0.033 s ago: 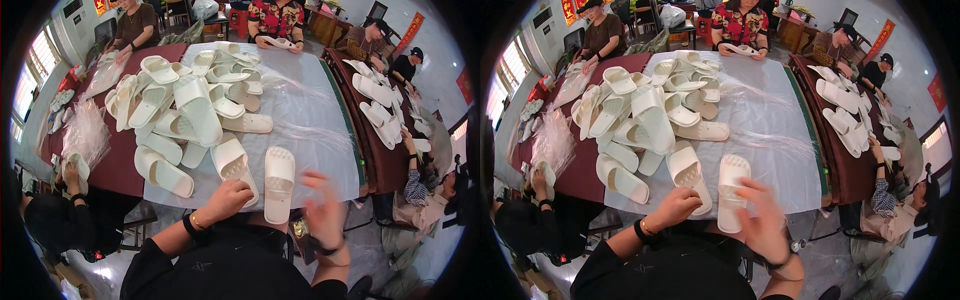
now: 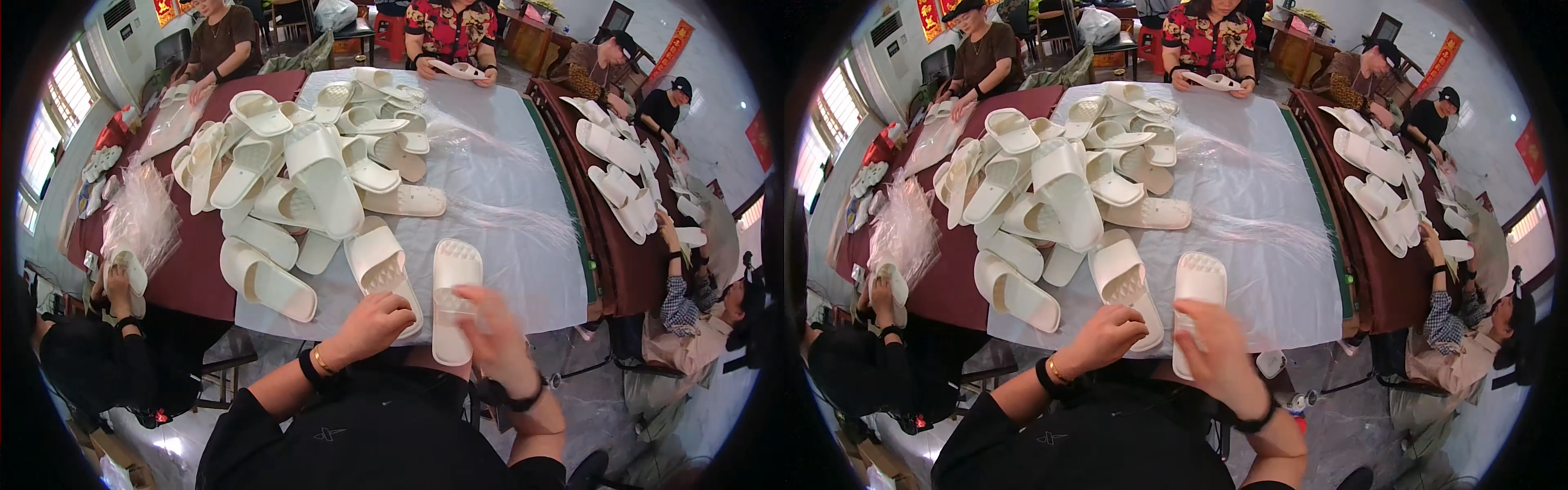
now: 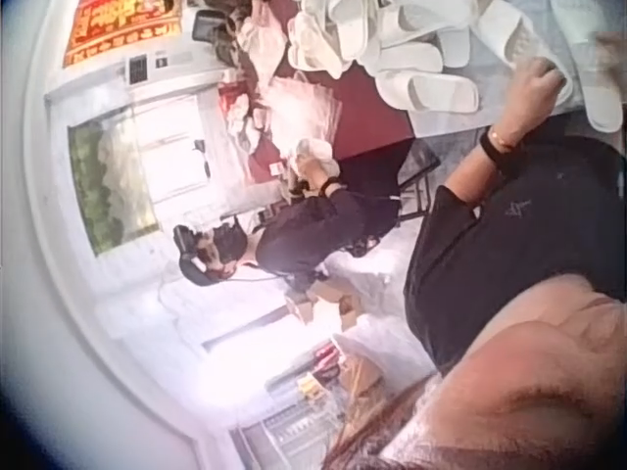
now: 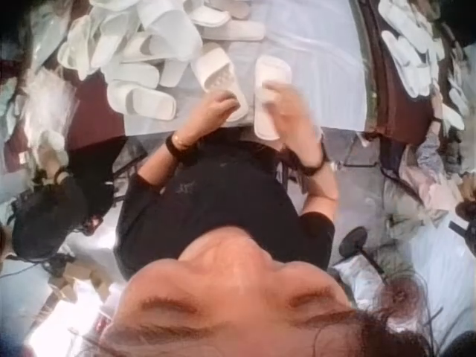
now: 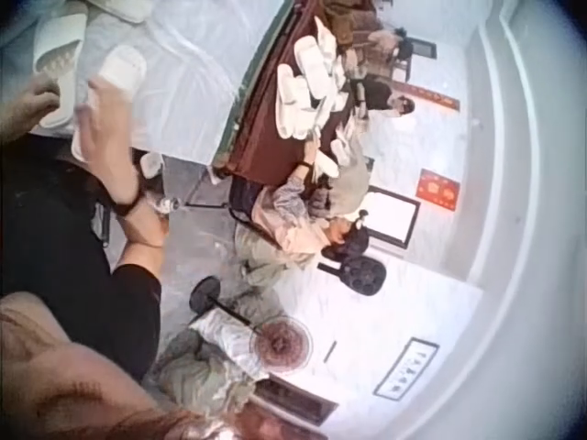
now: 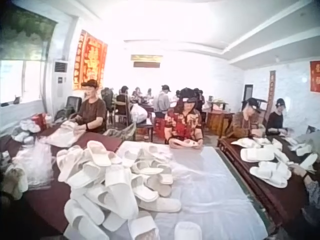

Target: Assembling, cleaning, and inspecting white slippers in a workshop setting.

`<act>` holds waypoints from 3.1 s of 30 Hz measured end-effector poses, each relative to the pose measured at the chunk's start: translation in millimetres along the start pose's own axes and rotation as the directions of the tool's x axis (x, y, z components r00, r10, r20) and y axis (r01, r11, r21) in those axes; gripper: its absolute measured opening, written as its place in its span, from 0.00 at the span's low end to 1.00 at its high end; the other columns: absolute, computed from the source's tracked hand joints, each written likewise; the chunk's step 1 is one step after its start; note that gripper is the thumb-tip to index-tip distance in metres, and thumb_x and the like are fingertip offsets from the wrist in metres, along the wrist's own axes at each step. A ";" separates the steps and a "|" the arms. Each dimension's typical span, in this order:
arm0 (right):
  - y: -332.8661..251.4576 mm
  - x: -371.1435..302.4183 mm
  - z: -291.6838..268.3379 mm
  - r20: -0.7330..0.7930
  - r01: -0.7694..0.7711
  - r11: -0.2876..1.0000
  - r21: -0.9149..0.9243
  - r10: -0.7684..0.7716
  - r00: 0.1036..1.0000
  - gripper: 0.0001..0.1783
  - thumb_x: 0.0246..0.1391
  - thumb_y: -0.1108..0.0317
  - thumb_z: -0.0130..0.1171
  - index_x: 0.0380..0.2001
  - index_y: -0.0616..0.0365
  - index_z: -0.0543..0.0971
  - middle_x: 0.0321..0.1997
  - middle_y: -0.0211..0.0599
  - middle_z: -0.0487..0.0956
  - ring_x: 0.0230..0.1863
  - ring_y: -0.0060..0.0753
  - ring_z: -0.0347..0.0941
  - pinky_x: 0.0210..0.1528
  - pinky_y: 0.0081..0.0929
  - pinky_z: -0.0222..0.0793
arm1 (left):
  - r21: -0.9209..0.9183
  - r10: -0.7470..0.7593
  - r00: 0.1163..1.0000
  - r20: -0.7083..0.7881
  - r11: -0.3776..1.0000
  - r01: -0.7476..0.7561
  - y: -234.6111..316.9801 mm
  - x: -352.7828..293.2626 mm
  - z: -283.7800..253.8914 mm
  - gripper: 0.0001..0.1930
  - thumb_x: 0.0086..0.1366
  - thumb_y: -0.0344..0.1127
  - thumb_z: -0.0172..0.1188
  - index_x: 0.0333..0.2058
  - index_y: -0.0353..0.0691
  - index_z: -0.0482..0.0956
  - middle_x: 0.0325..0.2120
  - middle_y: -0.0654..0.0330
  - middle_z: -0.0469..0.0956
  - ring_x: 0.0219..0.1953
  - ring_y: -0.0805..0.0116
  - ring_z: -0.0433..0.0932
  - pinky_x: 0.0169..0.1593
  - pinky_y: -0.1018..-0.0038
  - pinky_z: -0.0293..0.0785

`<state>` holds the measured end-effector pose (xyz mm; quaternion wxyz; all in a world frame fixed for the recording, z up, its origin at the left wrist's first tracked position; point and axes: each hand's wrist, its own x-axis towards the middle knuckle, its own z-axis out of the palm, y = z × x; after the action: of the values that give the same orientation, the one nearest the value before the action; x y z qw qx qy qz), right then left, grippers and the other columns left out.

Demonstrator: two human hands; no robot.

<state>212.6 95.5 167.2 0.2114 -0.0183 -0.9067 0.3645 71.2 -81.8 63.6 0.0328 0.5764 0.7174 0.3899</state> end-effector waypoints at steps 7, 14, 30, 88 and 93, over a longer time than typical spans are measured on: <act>35.9 -17.6 83.4 0.253 -0.430 0.861 0.272 0.367 0.895 0.11 0.61 0.68 0.51 0.43 0.61 0.75 0.28 0.48 0.80 0.32 0.50 0.78 0.35 0.38 0.71 | 0.069 0.080 0.996 -0.025 0.995 -0.078 -10.6 4.2 -5.0 0.05 0.55 0.31 0.63 0.31 0.42 0.78 0.34 0.61 0.76 0.37 0.59 0.75 0.41 0.66 0.68; 68.9 -34.5 108.5 0.133 -0.443 0.882 0.162 0.425 0.895 0.11 0.60 0.64 0.50 0.34 0.61 0.77 0.29 0.52 0.79 0.32 0.52 0.77 0.34 0.42 0.71 | 0.033 -0.112 0.985 -0.133 0.992 0.118 -43.4 10.1 -8.6 0.19 0.56 0.37 0.65 0.47 0.41 0.75 0.49 0.52 0.73 0.52 0.52 0.71 0.53 0.61 0.66; 97.9 -11.7 156.0 -0.006 -0.599 0.797 -0.080 0.601 0.799 0.14 0.58 0.61 0.49 0.31 0.59 0.79 0.27 0.51 0.80 0.31 0.57 0.77 0.35 0.50 0.70 | 0.024 -0.409 0.900 -0.149 0.909 0.417 -101.8 7.0 7.1 0.28 0.62 0.47 0.58 0.53 0.30 0.70 0.46 0.45 0.73 0.49 0.47 0.71 0.52 0.61 0.66; 157.0 -51.6 92.4 -0.004 0.046 0.959 -0.281 -0.049 0.999 0.10 0.48 0.75 0.53 0.36 0.60 0.77 0.40 0.42 0.76 0.39 0.47 0.76 0.40 0.37 0.73 | -0.199 -0.362 0.895 0.260 0.887 0.417 -95.8 151.4 92.3 0.11 0.56 0.35 0.59 0.36 0.37 0.82 0.31 0.50 0.82 0.34 0.56 0.81 0.40 0.68 0.75; 155.0 -47.0 93.4 -0.004 0.113 0.950 -0.291 -0.120 0.993 0.11 0.48 0.74 0.53 0.37 0.57 0.77 0.38 0.41 0.77 0.39 0.45 0.75 0.40 0.36 0.73 | -0.191 -0.302 0.894 0.331 0.906 0.377 -102.9 157.8 96.1 0.11 0.56 0.35 0.60 0.35 0.37 0.83 0.30 0.51 0.82 0.33 0.58 0.81 0.40 0.68 0.75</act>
<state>199.5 139.4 -14.1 0.2373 0.0004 -0.9476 0.2140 -16.2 99.6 -1.1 0.2794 0.4838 0.7397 0.3752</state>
